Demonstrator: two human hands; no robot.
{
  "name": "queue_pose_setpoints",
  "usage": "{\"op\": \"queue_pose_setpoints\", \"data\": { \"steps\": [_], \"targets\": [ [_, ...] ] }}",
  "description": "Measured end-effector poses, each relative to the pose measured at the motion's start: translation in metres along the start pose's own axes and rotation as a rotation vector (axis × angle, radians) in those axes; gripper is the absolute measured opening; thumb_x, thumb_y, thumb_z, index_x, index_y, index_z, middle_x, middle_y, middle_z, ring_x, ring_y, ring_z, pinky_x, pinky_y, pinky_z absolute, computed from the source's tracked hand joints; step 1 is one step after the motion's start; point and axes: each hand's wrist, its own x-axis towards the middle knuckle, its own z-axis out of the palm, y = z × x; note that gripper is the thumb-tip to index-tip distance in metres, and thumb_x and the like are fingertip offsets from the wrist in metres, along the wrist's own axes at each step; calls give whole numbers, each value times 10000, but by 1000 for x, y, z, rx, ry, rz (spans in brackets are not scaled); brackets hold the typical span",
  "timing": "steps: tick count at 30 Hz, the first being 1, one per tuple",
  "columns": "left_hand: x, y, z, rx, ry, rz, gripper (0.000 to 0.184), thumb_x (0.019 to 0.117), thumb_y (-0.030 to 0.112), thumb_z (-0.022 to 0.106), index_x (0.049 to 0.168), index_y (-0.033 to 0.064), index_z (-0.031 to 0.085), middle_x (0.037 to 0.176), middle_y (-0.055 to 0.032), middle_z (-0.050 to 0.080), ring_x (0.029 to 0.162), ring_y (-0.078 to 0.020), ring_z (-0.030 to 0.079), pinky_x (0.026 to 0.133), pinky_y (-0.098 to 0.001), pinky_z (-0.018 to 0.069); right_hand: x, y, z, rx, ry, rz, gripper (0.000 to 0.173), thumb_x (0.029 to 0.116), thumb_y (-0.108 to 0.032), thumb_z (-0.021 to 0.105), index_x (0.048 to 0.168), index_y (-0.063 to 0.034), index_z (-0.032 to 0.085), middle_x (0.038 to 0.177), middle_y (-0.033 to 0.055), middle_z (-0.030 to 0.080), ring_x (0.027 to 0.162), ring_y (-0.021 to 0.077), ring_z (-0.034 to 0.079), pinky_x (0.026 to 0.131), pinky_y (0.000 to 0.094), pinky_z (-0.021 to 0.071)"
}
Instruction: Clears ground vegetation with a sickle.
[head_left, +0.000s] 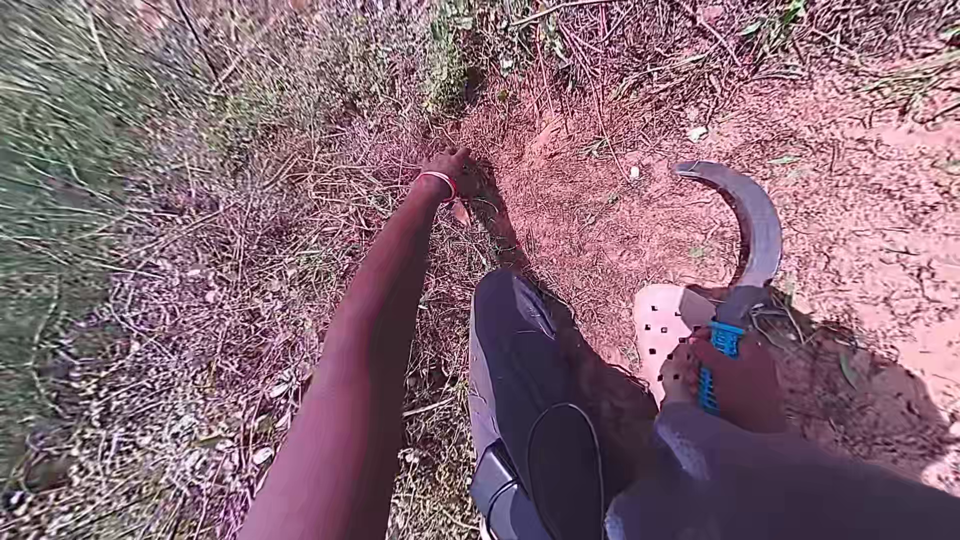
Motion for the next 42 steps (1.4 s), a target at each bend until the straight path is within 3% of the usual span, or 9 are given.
{"op": "queue_pose_setpoints", "data": {
  "steps": [2, 6, 13, 17, 20, 28, 31, 34, 42],
  "targets": [
    [9, 9, 11, -12, -38, -70, 839, 918, 422, 743, 1604, 126, 360, 1580, -280, 412, 1441, -509, 406, 1118, -769, 278, -1, 0, 1, -14, 15, 10, 233, 946, -153, 577, 1106, 16, 586, 642, 29, 576, 457, 123, 573, 440, 310, 534],
    [17, 16, 23, 37, -45, -170, 811, 929, 408, 708, 1584, 67, 374, 1578, -281, 414, 1457, -539, 355, 1095, -763, 318, -2, -2, 2, -51, 32, 47, 257, 963, -146, 586, 1150, 30, 578, 667, 48, 578, 475, 135, 579, 454, 318, 537],
    [0, 23, 30, 118, -23, -138, 458, 1037, 332, 559, 1320, -22, 625, 1332, -308, 627, 1328, -501, 536, 1085, -698, 383, -5, -3, 2, -180, 48, -10, 254, 958, -195, 592, 1110, 6, 621, 684, 51, 614, 511, 150, 610, 497, 350, 552],
    [-13, 19, 34, -92, 5, -239, 368, 1045, 286, 533, 1272, 38, 684, 1306, -286, 650, 1267, -486, 594, 1006, -718, 451, -17, -6, 6, -379, 90, -194, 345, 924, -260, 627, 1102, 34, 661, 751, 139, 636, 626, 259, 612, 605, 500, 494],
    [-5, 10, 36, -148, 5, -249, 361, 1044, 296, 526, 1267, 68, 696, 1310, -284, 650, 1273, -495, 586, 998, -734, 444, -22, -7, 8, -480, 100, -393, 381, 896, -291, 610, 1027, 63, 660, 654, 133, 600, 543, 238, 579, 530, 455, 462],
    [-11, 11, 45, -280, 73, -327, 375, 1057, 247, 503, 1330, 44, 658, 1360, -290, 620, 1325, -476, 554, 1070, -679, 418, 2, -61, 33, -561, -359, -521, 346, 908, -188, 612, 1134, 71, 653, 829, 172, 673, 724, 246, 660, 665, 428, 521],
    [-11, 14, 49, -311, 98, -362, 378, 1048, 254, 514, 1298, 16, 668, 1348, -288, 627, 1320, -467, 561, 1073, -672, 424, 25, -104, 82, -542, -404, -407, 250, 992, -175, 591, 1146, 19, 622, 839, 113, 621, 698, 186, 616, 676, 373, 515],
    [-10, 13, 50, -318, 78, -360, 370, 1049, 254, 501, 1306, 56, 678, 1346, -274, 636, 1317, -459, 567, 1073, -679, 417, 61, -134, 130, -609, -484, -239, 240, 1027, -195, 595, 1136, 18, 588, 849, 156, 608, 676, 250, 625, 664, 433, 538],
    [-16, 10, 49, -391, 76, -374, 360, 1041, 263, 507, 1296, 90, 694, 1349, -245, 646, 1323, -442, 566, 1083, -670, 414, 78, -114, 148, -447, -546, -62, 238, 1030, -184, 575, 1181, -6, 530, 768, 86, 578, 556, 150, 580, 552, 315, 528]
  ]
}}
